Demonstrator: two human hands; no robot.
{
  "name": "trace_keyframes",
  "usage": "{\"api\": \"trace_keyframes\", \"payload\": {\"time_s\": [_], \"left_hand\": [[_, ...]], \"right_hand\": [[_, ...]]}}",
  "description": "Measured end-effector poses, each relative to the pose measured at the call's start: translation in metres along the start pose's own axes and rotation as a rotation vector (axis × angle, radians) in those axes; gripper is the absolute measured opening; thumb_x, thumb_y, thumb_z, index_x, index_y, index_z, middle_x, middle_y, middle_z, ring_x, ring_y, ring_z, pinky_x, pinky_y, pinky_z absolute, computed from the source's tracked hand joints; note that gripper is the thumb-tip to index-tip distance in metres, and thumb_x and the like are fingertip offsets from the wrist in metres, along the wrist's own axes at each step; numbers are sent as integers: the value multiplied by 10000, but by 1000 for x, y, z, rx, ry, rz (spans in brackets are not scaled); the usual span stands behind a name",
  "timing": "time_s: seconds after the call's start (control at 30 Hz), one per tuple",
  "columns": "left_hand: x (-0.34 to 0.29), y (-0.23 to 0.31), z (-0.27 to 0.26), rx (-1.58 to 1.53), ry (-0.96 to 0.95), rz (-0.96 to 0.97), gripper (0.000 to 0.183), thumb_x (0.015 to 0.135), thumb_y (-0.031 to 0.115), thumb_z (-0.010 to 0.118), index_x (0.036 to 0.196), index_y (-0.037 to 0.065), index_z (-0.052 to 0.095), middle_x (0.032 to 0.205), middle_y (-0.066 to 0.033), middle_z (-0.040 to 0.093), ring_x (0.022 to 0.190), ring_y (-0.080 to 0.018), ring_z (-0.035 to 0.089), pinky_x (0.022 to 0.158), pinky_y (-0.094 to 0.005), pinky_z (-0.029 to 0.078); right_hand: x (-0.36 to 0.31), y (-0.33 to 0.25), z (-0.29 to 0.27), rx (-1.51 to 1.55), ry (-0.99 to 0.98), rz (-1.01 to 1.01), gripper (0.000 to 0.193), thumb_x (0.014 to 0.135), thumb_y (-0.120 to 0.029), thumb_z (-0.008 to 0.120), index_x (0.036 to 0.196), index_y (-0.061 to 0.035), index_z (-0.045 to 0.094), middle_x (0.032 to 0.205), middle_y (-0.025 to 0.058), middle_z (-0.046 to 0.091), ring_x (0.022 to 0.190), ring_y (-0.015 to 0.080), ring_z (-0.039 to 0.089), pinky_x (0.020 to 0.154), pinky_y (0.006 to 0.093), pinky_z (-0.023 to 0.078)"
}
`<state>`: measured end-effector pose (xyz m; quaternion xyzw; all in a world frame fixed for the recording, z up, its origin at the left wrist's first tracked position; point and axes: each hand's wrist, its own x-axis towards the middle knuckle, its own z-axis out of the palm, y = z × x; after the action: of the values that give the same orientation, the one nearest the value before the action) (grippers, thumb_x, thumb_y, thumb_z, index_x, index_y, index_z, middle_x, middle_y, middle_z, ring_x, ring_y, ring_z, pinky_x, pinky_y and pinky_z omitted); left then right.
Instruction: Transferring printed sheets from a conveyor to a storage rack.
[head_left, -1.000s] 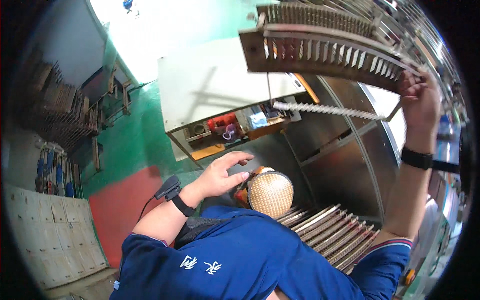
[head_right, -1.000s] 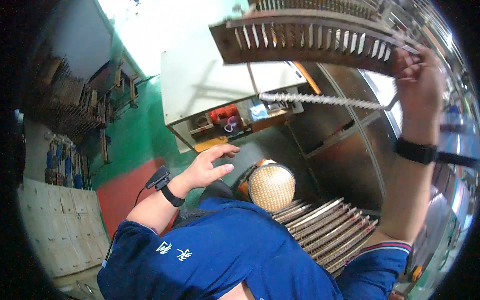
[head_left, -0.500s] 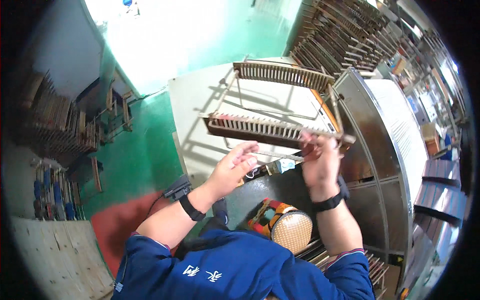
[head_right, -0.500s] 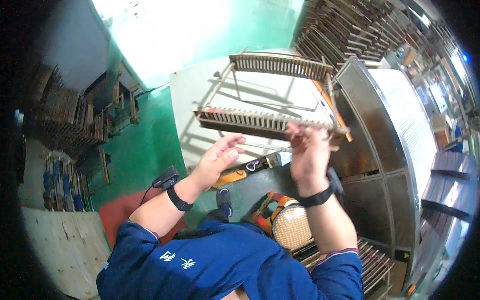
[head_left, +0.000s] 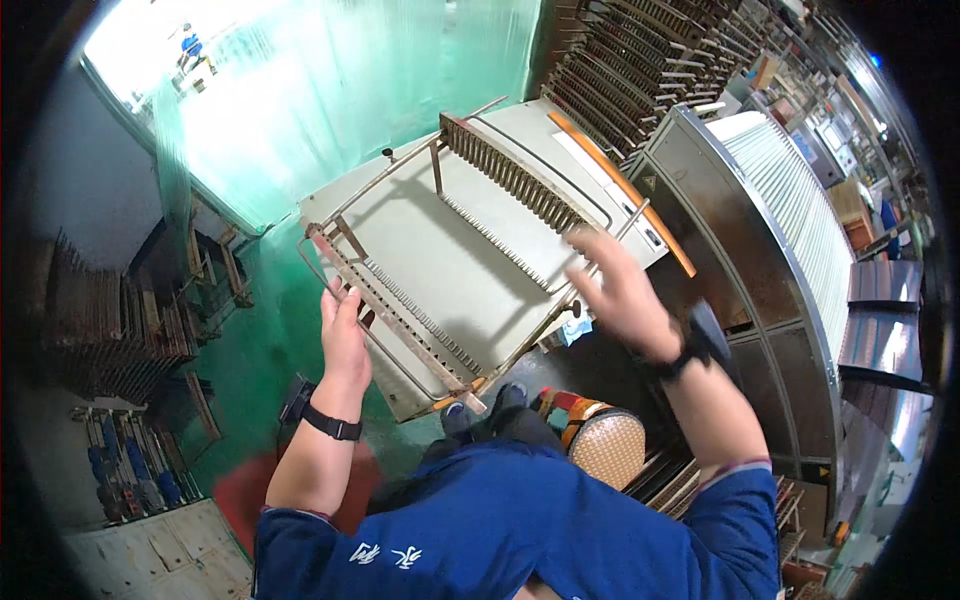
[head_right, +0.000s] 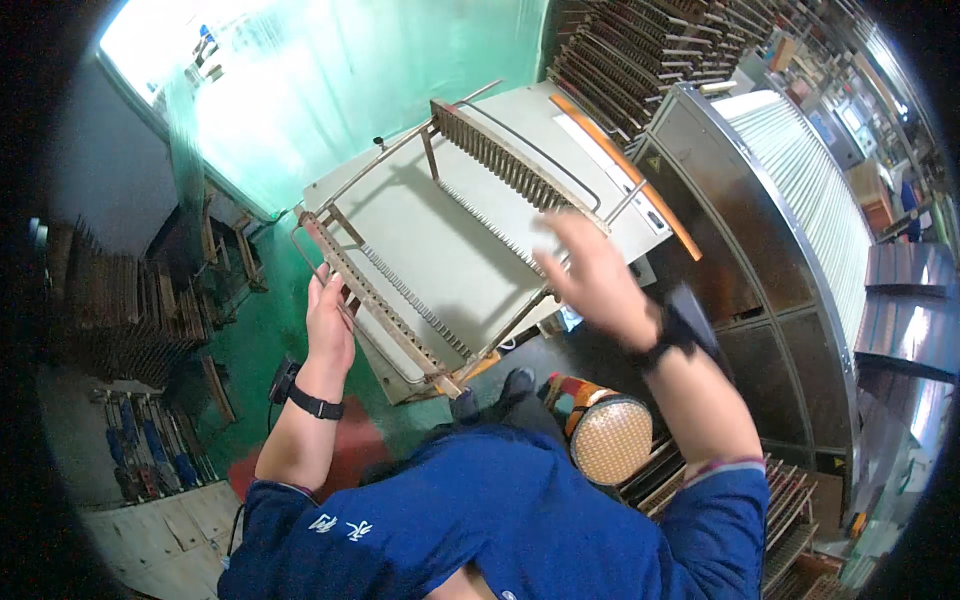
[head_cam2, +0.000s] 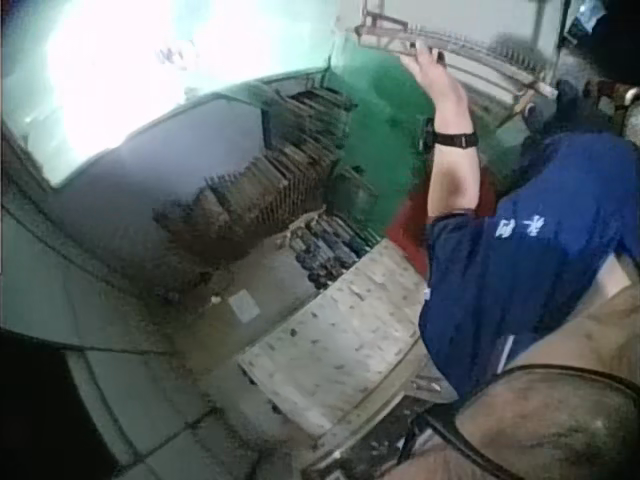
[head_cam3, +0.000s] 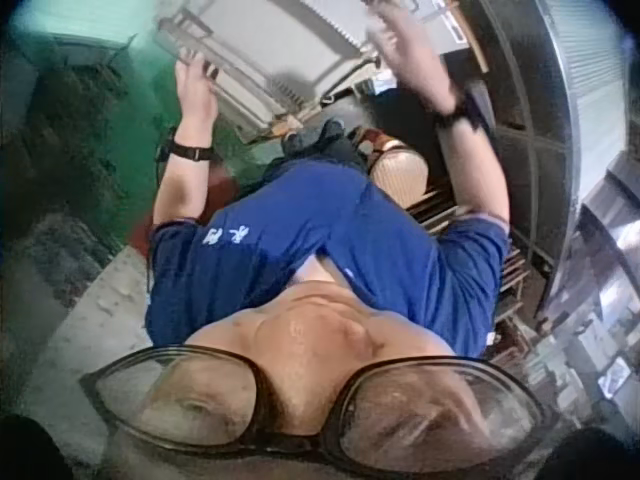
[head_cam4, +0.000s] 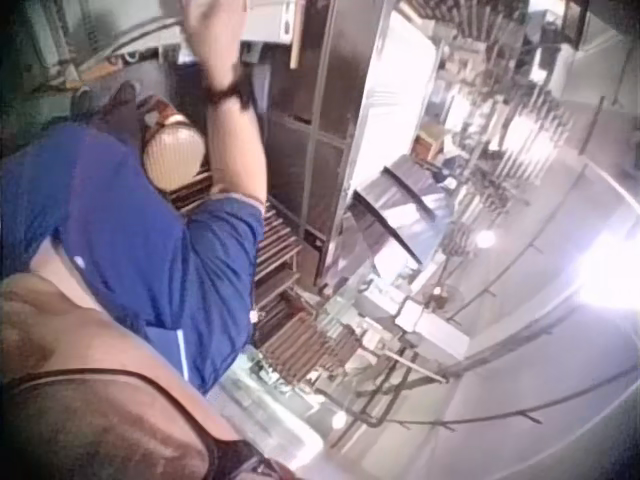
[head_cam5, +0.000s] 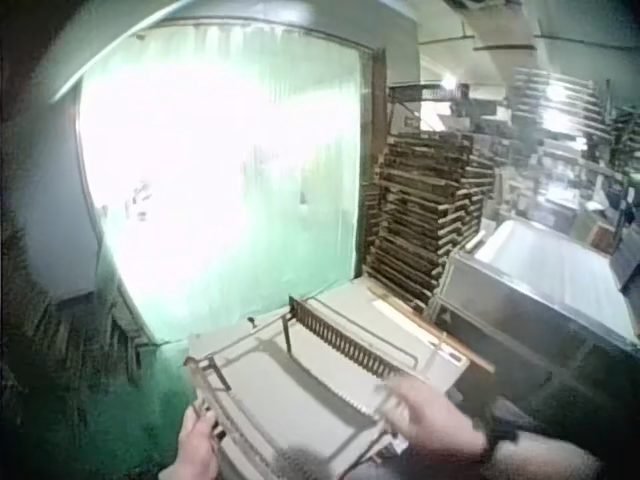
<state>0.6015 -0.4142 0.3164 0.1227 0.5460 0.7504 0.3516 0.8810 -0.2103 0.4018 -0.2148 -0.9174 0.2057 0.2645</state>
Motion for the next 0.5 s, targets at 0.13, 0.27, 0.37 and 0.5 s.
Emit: {"api": "trace_keyframes", "payload": {"time_s": [0.13, 0.27, 0.37, 0.5], "left_hand": [[4, -12, 13, 122, 59, 40, 503, 991, 155, 460, 1451, 65, 277, 1316, -96, 471, 1185, -189, 475, 1001, -364, 394], [10, -4, 27, 107, 204, -26, 412, 1012, 167, 442, 1408, 95, 355, 894, 19, 528, 701, -66, 486, 644, -248, 444], [27, 4, 12, 262, 192, -13, 309, 1021, 200, 433, 1307, 86, 458, 716, 78, 439, 562, -34, 366, 514, -199, 350], [43, 9, 5, 602, 348, 51, 334, 1010, 178, 460, 1321, 56, 460, 834, -3, 597, 651, -52, 518, 535, -213, 418]], "right_hand": [[59, 102, 21, -350, 78, 179, 438, 895, -251, 583, 1256, -16, 505, 1270, 217, 526, 1211, 383, 472, 1048, 433, 372], [115, 147, 32, -217, -320, 419, 361, 924, -316, 498, 1109, -17, 579, 1130, 259, 612, 1106, 405, 562, 958, 458, 435], [128, 172, 52, -87, -316, 331, 334, 921, -296, 484, 1063, -16, 601, 1034, 263, 637, 1018, 425, 599, 906, 484, 463], [117, 189, 65, 195, -244, 261, 252, 908, -209, 523, 1022, -3, 612, 981, 266, 641, 969, 427, 612, 857, 475, 482]]}}
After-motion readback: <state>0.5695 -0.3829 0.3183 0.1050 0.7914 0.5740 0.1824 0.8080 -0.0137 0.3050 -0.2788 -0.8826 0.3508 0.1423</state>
